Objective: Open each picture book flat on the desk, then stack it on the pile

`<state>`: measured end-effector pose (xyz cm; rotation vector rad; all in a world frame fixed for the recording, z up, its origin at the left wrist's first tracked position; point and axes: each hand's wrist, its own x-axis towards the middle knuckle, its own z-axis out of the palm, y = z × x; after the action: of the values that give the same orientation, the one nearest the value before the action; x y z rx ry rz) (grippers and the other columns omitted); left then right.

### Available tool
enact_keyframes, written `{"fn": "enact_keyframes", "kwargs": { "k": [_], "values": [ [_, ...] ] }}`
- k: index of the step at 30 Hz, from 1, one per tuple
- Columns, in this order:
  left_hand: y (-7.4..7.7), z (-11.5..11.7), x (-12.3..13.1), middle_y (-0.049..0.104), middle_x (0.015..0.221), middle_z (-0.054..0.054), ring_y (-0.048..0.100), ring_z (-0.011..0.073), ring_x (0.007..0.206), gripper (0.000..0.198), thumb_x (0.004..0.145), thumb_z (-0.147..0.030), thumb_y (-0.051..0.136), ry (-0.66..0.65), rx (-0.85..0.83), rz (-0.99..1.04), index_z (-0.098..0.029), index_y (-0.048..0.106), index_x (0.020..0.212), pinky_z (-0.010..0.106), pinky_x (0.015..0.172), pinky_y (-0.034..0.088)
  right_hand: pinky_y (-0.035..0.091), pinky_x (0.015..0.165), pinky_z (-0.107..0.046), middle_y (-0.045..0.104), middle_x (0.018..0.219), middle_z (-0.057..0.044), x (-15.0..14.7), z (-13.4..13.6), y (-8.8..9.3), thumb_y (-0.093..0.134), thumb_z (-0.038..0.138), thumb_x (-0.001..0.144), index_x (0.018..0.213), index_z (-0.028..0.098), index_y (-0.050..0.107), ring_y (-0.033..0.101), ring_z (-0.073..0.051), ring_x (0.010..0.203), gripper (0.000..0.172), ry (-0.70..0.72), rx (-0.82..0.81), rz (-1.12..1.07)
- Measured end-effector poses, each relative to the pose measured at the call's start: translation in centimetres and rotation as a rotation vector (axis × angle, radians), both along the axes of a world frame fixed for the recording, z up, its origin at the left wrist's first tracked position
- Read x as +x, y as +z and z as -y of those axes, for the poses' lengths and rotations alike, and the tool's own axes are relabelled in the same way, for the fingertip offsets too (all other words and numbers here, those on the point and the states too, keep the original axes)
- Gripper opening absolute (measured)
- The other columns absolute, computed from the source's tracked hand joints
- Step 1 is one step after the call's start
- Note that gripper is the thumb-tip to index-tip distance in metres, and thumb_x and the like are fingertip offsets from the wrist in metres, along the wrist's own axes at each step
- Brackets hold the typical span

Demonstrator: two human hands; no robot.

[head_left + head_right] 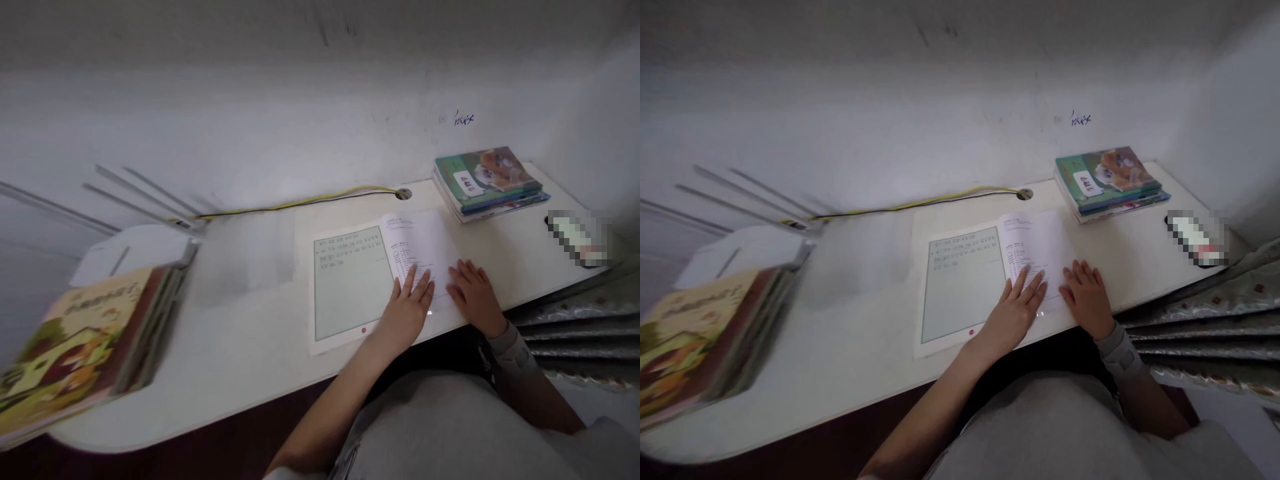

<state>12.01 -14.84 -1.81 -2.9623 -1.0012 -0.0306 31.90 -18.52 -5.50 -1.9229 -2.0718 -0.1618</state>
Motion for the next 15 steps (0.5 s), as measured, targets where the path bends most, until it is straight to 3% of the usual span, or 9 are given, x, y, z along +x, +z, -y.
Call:
{"fn": "enact_keyframes", "kwargs": {
  "k": [6,11,15],
  "values": [
    [0.0,-0.3,0.6,0.025,0.155,0.014,0.004,0.0350,0.144,0.051,0.092,-0.007,0.032,-0.012,-0.066,0.050,-0.012,0.038,0.143,0.060,0.109,0.029,0.033,0.105,-0.050,0.050,0.140,-0.016,0.0,0.0,-0.1,0.036,0.037,0.097,0.130,0.015,0.054,0.042,-0.032,0.131,0.044,0.003,0.005,0.044],
    [-0.6,-0.3,-0.6,0.012,0.157,0.018,-0.005,0.0289,0.144,0.062,0.090,-0.010,0.040,-0.012,-0.111,0.177,-0.010,0.020,0.148,0.053,0.113,0.026,0.034,0.105,-0.049,0.052,0.138,-0.016,-0.1,0.0,0.2,0.036,0.037,0.097,0.128,0.015,0.056,0.044,-0.032,0.131,0.043,0.002,0.006,0.036],
    [-1.3,0.6,-1.3,0.013,0.156,0.019,-0.004,0.0320,0.144,0.062,0.090,-0.010,0.038,0.059,-0.074,0.182,-0.011,0.019,0.149,0.061,0.110,0.024,0.033,0.104,-0.051,0.051,0.140,-0.016,-0.1,0.0,0.2,0.036,0.038,0.097,0.130,0.017,0.055,0.043,-0.032,0.131,0.044,-0.003,0.002,0.029]
  ]
}}
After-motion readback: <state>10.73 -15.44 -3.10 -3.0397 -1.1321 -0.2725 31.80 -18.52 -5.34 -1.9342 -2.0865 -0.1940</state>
